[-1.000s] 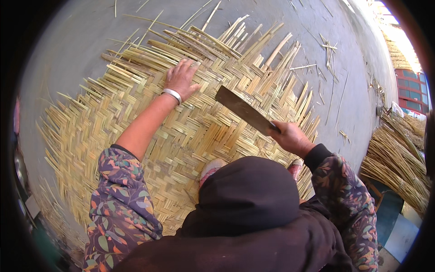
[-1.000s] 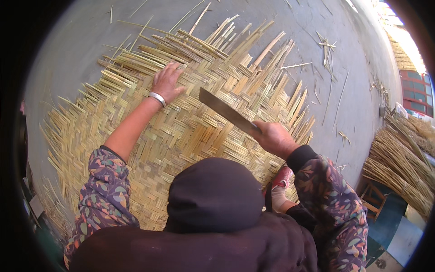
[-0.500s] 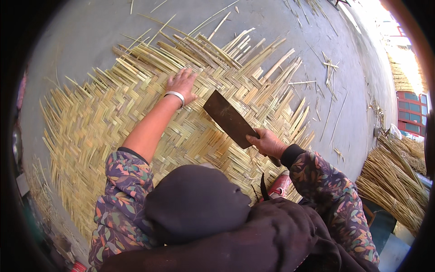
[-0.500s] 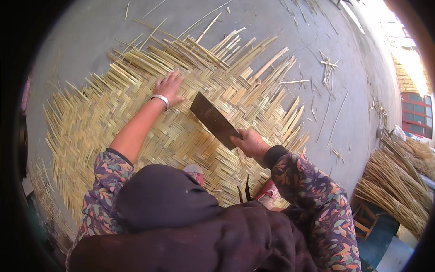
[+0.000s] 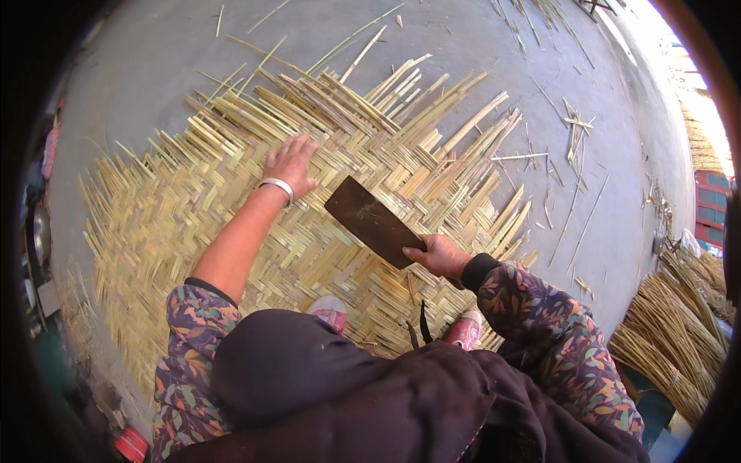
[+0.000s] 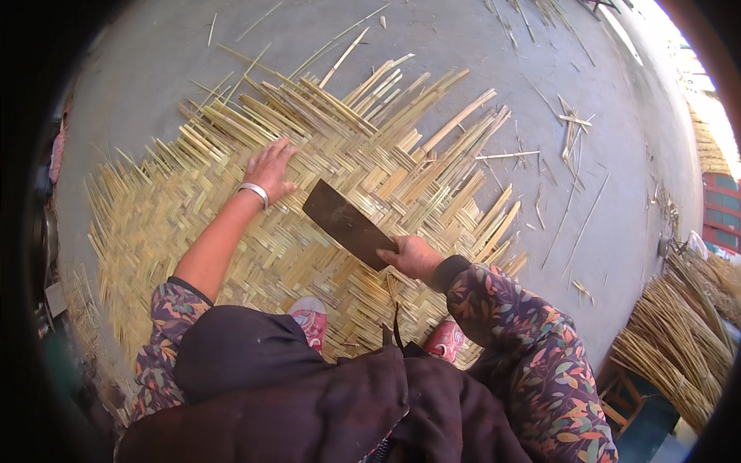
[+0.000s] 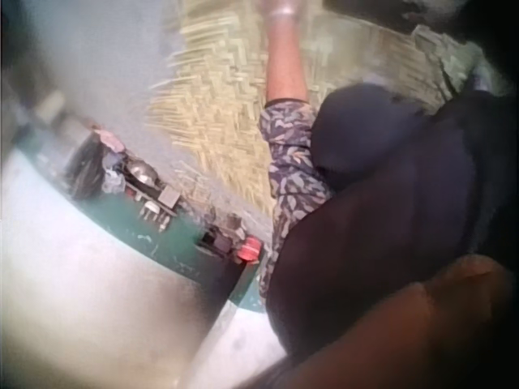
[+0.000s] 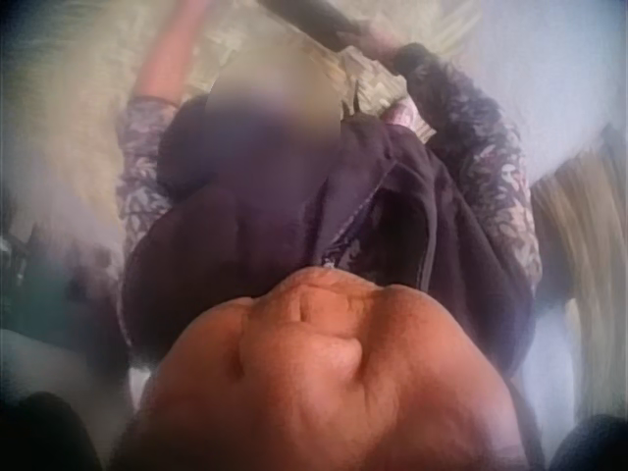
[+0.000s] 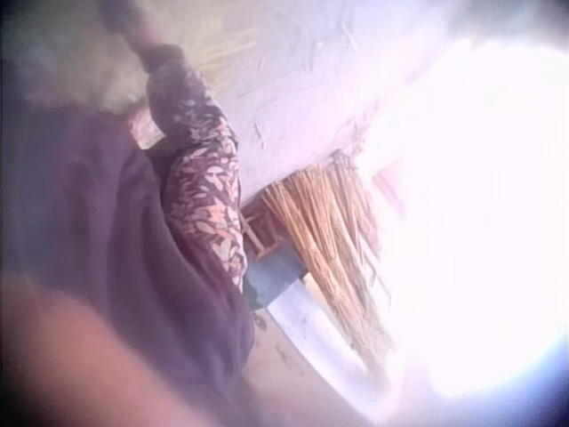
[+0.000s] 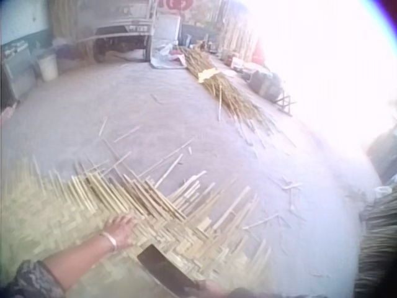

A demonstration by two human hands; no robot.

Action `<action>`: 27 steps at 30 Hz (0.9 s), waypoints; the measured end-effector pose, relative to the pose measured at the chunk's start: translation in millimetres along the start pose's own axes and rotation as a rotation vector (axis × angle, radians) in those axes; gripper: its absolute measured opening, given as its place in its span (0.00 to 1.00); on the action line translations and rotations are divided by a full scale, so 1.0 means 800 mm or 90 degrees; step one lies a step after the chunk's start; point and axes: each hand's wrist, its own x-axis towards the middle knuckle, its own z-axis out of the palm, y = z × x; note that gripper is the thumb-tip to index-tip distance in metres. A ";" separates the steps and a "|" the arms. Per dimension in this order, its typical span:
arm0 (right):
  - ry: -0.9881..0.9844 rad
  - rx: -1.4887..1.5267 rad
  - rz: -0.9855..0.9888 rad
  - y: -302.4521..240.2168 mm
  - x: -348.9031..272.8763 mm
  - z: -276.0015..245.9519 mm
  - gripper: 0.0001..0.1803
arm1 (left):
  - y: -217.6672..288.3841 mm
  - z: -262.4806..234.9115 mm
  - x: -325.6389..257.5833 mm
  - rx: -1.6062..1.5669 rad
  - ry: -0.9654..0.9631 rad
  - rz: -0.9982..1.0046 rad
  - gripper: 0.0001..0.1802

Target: The person sits on the floor and uses a flat wooden tool to press and align woven straw strips on a large mat. They repeatedly tap and smooth the mat surface to compact the weave.

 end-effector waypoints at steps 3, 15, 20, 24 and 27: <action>-0.023 0.003 0.034 -0.003 0.004 -0.010 0.22 | 0.013 0.003 0.001 -0.006 0.026 -0.024 0.42; -0.120 0.491 0.257 -0.054 -0.030 0.044 0.16 | -0.086 0.050 -0.095 -0.557 0.282 -0.147 0.11; -0.219 0.473 0.238 -0.065 -0.032 0.112 0.16 | -0.118 0.087 -0.201 -0.579 0.140 -0.248 0.08; -0.271 0.451 0.237 -0.079 -0.031 0.148 0.17 | -0.110 0.110 -0.243 -0.455 0.153 -0.242 0.08; -0.279 0.453 0.238 -0.089 -0.030 0.166 0.18 | -0.102 0.112 -0.251 -0.385 0.181 -0.232 0.10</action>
